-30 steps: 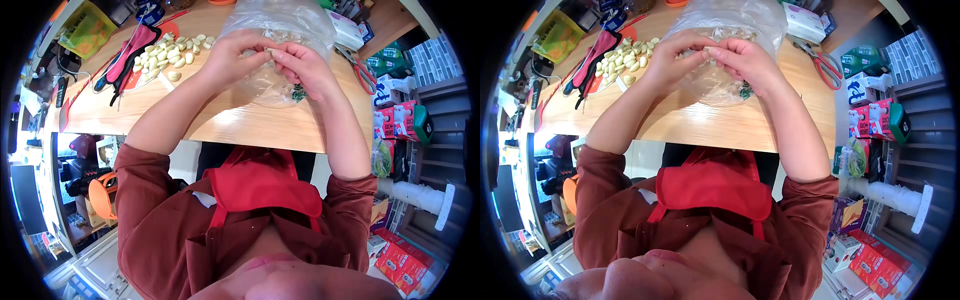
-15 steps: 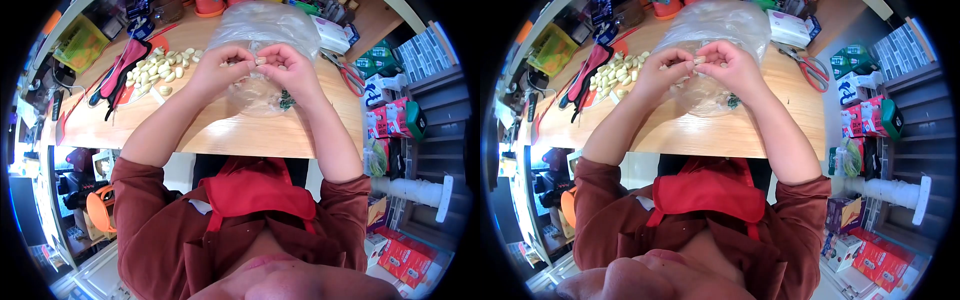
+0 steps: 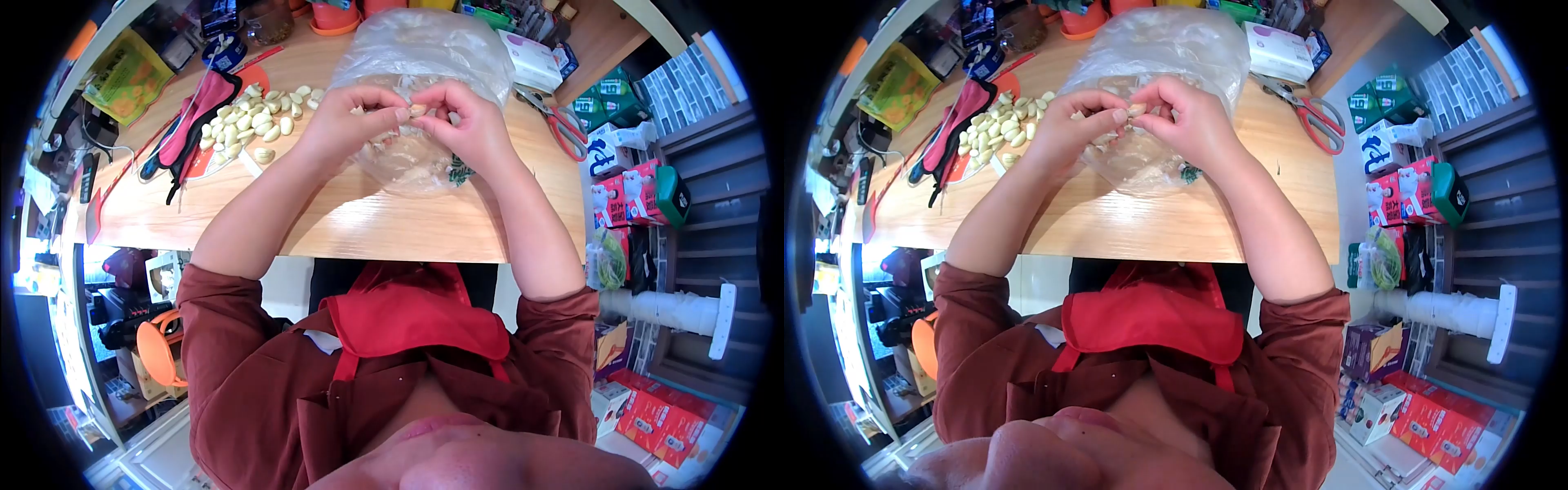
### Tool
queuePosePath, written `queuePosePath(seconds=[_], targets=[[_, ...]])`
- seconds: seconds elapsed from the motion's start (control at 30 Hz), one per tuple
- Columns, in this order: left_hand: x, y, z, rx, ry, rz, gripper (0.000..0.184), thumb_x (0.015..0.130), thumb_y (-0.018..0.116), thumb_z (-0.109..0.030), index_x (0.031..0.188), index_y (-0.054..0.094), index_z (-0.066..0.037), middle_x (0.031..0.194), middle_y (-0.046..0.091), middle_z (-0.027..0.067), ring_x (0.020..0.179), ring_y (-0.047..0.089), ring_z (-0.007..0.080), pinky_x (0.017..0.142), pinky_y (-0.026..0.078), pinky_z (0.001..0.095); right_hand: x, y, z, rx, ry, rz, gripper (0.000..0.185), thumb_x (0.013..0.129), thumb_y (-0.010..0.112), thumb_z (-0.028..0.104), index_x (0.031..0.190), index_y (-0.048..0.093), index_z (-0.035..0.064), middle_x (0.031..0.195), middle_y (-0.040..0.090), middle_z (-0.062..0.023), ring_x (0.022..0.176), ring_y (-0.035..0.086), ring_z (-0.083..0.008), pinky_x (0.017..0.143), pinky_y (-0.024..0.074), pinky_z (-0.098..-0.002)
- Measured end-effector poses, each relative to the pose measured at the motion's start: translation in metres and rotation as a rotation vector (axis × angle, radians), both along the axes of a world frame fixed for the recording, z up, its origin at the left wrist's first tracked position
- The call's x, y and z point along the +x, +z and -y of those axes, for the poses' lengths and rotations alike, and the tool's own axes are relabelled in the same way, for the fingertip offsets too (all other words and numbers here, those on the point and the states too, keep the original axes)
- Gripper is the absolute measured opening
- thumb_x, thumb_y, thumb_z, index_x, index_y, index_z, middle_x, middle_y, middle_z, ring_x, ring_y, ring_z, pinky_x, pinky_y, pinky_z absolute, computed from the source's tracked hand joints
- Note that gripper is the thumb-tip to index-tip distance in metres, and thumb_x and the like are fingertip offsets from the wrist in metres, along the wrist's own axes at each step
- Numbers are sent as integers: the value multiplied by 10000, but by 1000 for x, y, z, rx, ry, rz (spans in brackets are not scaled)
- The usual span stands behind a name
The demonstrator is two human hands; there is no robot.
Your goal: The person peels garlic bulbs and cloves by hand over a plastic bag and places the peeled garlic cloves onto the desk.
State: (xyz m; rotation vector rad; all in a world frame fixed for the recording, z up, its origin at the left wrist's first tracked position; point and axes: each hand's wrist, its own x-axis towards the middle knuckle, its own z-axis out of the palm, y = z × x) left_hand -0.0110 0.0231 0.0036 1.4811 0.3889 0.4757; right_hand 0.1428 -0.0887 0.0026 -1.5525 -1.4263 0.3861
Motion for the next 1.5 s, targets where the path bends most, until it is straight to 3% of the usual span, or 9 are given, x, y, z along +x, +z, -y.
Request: queuePosePath(seconds=[0.37,0.67,0.87,1.07,1.33,1.5], targets=[[0,-1,0,53,-8,-77,133,784,646,-75,871,639,26,761,603,35,694,537,90,647,429,226,-1,-4,2,103,39,247,166,734,673,106,883,602,91,763,594,-60,721,591,-206,620,468,-290],[2,-7,1,206,53,-143,116,790,629,-82,845,633,20,737,598,20,682,539,74,635,434,211,1,-5,0,153,55,372,159,719,682,129,840,589,84,758,602,-65,728,592,-237,619,467,-322],[3,-11,1,274,74,-123,108,800,601,-84,849,620,9,749,591,12,686,536,69,637,432,209,-1,-7,0,117,52,292,190,718,698,154,855,587,83,751,607,-69,695,598,-228,592,468,-314],[3,-6,3,224,50,-52,86,803,566,-93,819,588,-12,759,576,6,706,533,65,642,428,208,-2,-8,-3,10,35,116,215,743,692,147,905,571,75,710,585,-37,639,562,-149,592,458,-266],[4,-10,-2,244,100,-45,55,795,493,-54,813,537,-25,734,565,4,702,539,69,639,428,212,-1,-9,-6,52,19,-322,169,807,643,149,914,567,42,746,593,-6,622,510,-55,559,431,-202],[3,-13,-4,547,157,-94,59,790,492,-47,803,540,-15,710,574,17,681,542,73,617,433,216,-6,-4,-5,146,-21,-458,128,858,567,127,955,572,44,801,626,-22,579,494,-52,534,425,-196]])
